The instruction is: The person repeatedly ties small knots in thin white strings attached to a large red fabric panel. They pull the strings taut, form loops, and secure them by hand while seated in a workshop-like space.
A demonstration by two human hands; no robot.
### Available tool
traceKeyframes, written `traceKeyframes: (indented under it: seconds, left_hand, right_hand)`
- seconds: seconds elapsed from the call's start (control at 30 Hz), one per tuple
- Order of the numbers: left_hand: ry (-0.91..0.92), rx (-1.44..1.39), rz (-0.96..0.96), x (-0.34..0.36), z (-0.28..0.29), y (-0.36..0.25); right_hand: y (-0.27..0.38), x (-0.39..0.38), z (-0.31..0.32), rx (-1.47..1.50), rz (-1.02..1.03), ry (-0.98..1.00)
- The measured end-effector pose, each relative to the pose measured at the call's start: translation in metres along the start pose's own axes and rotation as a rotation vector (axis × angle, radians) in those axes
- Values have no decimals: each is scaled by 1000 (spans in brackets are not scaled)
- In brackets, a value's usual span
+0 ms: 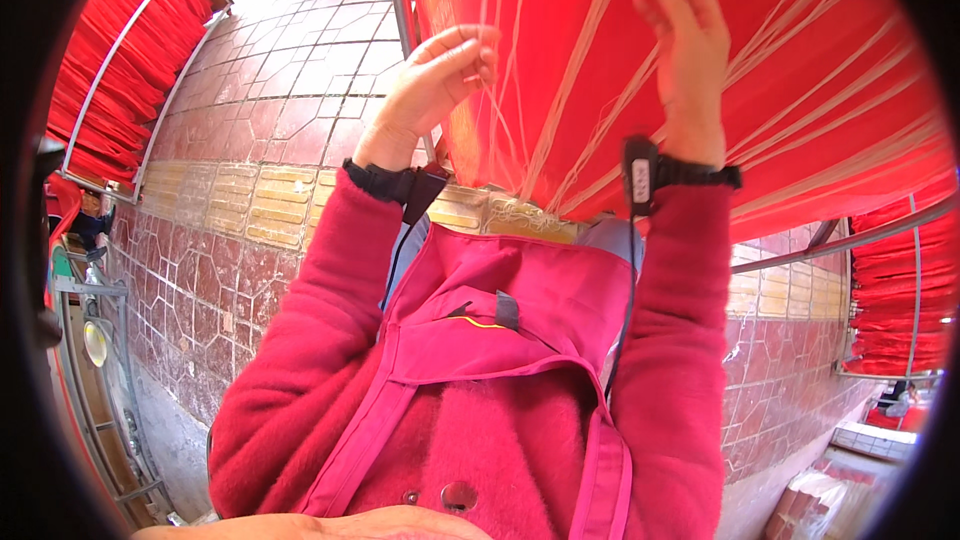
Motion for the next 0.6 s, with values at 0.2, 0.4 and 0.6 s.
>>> traceKeyframes:
  seconds: [0.2,0.4,0.6]
  left_hand:
    - [-115,-69,122,-16,22,65]
    - [-146,4,194,-31,18,95]
    - [-162,184,138,-34,5,89]
  right_hand:
    - [-105,-102,-10,0,-440,159]
    - [-125,-140,-39,-64,-501,344]
    - [-110,-141,-50,-88,-384,366]
Point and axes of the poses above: each hand's wrist, its own x-axis towards the middle knuckle, its own z-axis out of the back of the hand, y = z × x, the point moved 10 cm from there along x, towards the middle knuckle, and after that the axes turned 6 degrees about z, right-handed, at the moved point
